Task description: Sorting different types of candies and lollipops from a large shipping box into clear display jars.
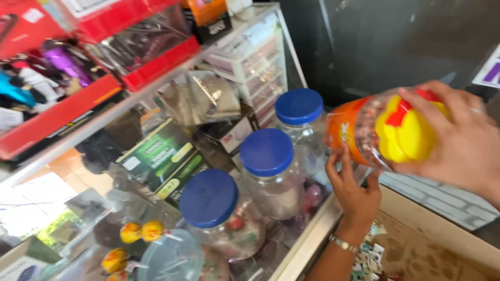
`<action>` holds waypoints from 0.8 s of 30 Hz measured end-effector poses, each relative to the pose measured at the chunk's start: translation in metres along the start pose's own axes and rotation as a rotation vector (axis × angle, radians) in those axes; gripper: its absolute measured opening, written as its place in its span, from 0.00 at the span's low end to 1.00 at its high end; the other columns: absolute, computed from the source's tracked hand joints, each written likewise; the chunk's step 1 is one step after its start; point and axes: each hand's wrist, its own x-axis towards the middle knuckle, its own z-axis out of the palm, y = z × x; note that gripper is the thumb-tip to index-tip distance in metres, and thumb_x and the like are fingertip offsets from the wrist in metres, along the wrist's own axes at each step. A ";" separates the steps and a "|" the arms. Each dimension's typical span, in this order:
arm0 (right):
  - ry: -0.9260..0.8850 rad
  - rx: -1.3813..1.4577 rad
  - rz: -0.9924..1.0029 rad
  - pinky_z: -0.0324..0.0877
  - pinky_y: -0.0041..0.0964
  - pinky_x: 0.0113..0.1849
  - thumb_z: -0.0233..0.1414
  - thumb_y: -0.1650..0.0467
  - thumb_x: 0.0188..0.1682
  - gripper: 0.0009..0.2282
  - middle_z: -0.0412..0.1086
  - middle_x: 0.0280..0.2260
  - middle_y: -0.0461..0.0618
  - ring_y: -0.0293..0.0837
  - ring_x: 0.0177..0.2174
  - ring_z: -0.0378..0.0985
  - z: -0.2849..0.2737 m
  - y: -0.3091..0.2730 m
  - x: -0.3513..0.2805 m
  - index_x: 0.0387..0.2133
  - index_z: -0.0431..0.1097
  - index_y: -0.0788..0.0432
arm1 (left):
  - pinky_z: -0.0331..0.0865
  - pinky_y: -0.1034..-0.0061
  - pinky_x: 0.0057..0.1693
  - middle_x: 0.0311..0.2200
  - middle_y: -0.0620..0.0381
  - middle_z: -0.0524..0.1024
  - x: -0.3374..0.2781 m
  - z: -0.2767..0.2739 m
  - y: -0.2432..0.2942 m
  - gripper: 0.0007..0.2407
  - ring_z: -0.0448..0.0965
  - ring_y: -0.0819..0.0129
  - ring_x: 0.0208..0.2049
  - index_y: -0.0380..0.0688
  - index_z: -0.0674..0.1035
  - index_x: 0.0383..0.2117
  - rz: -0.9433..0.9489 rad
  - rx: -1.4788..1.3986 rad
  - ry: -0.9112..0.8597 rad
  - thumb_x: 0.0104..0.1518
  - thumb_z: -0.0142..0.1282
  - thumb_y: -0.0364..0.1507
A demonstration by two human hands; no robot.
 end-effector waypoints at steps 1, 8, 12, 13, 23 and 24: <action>-0.084 -0.104 0.030 0.67 0.53 0.54 0.68 0.52 0.10 0.58 0.58 0.65 0.53 0.61 0.57 0.63 0.006 -0.003 0.016 0.68 0.59 0.43 | 0.68 0.59 0.68 0.64 0.40 0.61 0.003 0.001 0.000 0.33 0.68 0.44 0.65 0.38 0.64 0.72 -0.058 -0.036 0.051 0.57 0.64 0.27; -0.408 -0.126 0.074 0.65 0.57 0.55 0.67 0.49 0.19 0.61 0.51 0.69 0.48 0.61 0.62 0.58 0.051 0.006 0.104 0.74 0.47 0.42 | 0.63 0.57 0.67 0.66 0.34 0.57 0.009 -0.001 0.015 0.33 0.66 0.38 0.64 0.32 0.56 0.71 -0.299 -0.069 -0.066 0.60 0.57 0.27; -0.293 0.043 -0.124 0.56 0.59 0.58 0.60 0.47 0.25 0.54 0.47 0.70 0.51 0.62 0.64 0.51 0.088 0.013 0.115 0.69 0.46 0.48 | 0.58 0.54 0.69 0.68 0.31 0.54 -0.001 -0.007 0.005 0.35 0.61 0.34 0.67 0.30 0.54 0.72 -0.285 -0.028 -0.137 0.58 0.59 0.26; -0.358 -0.022 -0.118 0.50 0.62 0.59 0.56 0.47 0.32 0.50 0.45 0.69 0.49 0.60 0.65 0.46 0.091 0.008 0.115 0.71 0.44 0.47 | 0.57 0.54 0.70 0.68 0.30 0.53 -0.002 -0.009 0.000 0.36 0.59 0.33 0.68 0.30 0.54 0.72 -0.283 -0.001 -0.145 0.58 0.59 0.26; -0.115 -0.412 -0.164 0.53 0.67 0.62 0.45 0.53 0.55 0.27 0.61 0.66 0.53 0.52 0.68 0.58 0.069 -0.058 0.085 0.64 0.61 0.52 | 0.66 0.59 0.67 0.54 0.34 0.73 -0.039 -0.058 -0.019 0.24 0.71 0.42 0.59 0.33 0.72 0.59 -0.238 0.009 -0.356 0.59 0.58 0.35; -0.120 -0.394 -0.190 0.53 0.67 0.62 0.45 0.53 0.55 0.27 0.61 0.66 0.53 0.52 0.68 0.58 0.060 -0.073 0.076 0.64 0.61 0.52 | 0.66 0.59 0.67 0.54 0.34 0.73 -0.042 -0.062 -0.016 0.24 0.71 0.42 0.59 0.33 0.72 0.59 -0.255 0.022 -0.332 0.59 0.58 0.35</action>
